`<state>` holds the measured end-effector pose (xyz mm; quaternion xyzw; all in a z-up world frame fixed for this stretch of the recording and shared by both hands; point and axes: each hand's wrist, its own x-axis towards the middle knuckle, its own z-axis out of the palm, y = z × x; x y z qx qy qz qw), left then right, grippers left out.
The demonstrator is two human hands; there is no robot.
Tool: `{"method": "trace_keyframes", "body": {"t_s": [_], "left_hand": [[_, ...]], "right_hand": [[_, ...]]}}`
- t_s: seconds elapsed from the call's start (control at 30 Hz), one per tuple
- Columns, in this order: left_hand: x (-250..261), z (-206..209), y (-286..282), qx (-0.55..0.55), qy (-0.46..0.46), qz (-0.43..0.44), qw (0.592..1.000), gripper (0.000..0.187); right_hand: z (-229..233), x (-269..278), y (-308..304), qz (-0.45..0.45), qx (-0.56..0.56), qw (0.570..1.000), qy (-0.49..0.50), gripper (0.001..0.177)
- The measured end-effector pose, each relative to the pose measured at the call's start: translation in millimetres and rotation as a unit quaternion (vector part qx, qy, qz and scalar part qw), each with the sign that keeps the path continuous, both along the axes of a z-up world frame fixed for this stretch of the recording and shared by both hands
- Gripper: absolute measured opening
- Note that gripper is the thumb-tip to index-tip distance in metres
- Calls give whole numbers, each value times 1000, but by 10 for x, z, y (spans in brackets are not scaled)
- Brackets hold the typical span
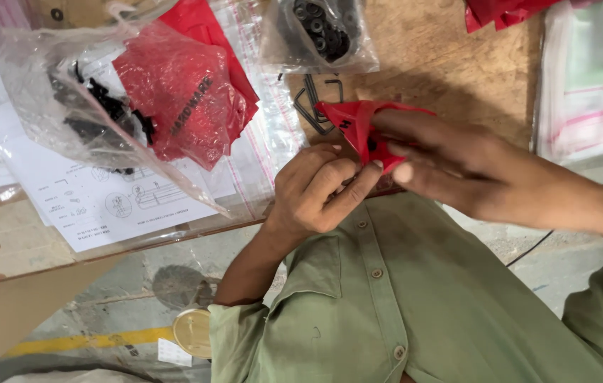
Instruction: The person sorts small black washers and screws from red plastic bags onto a wooden table. They hold the items in their hands to separate them and then place them into clear plastic bags. The person repeats this process with multiple bags of hardware.
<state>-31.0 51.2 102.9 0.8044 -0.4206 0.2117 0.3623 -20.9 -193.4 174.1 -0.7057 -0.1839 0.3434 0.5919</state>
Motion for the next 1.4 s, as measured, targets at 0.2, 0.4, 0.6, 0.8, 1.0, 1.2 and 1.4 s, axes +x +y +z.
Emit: {"method": "trace_keyframes", "body": {"t_s": [0.2, 0.4, 0.6, 0.8, 1.0, 1.2, 1.4], "left_hand": [[-166, -106, 90, 14, -11, 12, 1000, 37], [-326, -69, 121, 6, -30, 36, 999, 35], [-387, 22, 228, 17, -59, 41, 997, 29], [-521, -82, 298, 16, -50, -4, 999, 25], [-512, -33, 311, 73, -75, 9, 994, 23], [-527, -51, 292, 67, -70, -5, 995, 24], [-553, -28, 333, 58, -63, -9, 996, 24]], "right_hand": [[-86, 11, -326, -138, -60, 979, -134, 42], [-522, 581, 49, 33, -205, 858, -469, 38], [-981, 625, 344, 163, -320, 713, -603, 25], [-930, 561, 228, 151, -334, 652, -664, 28], [-225, 333, 84, 93, -346, 681, -639, 32], [-324, 29, 80, 167, -300, 636, -691, 30], [-423, -11, 348, 238, -224, 636, -699, 38]]}}
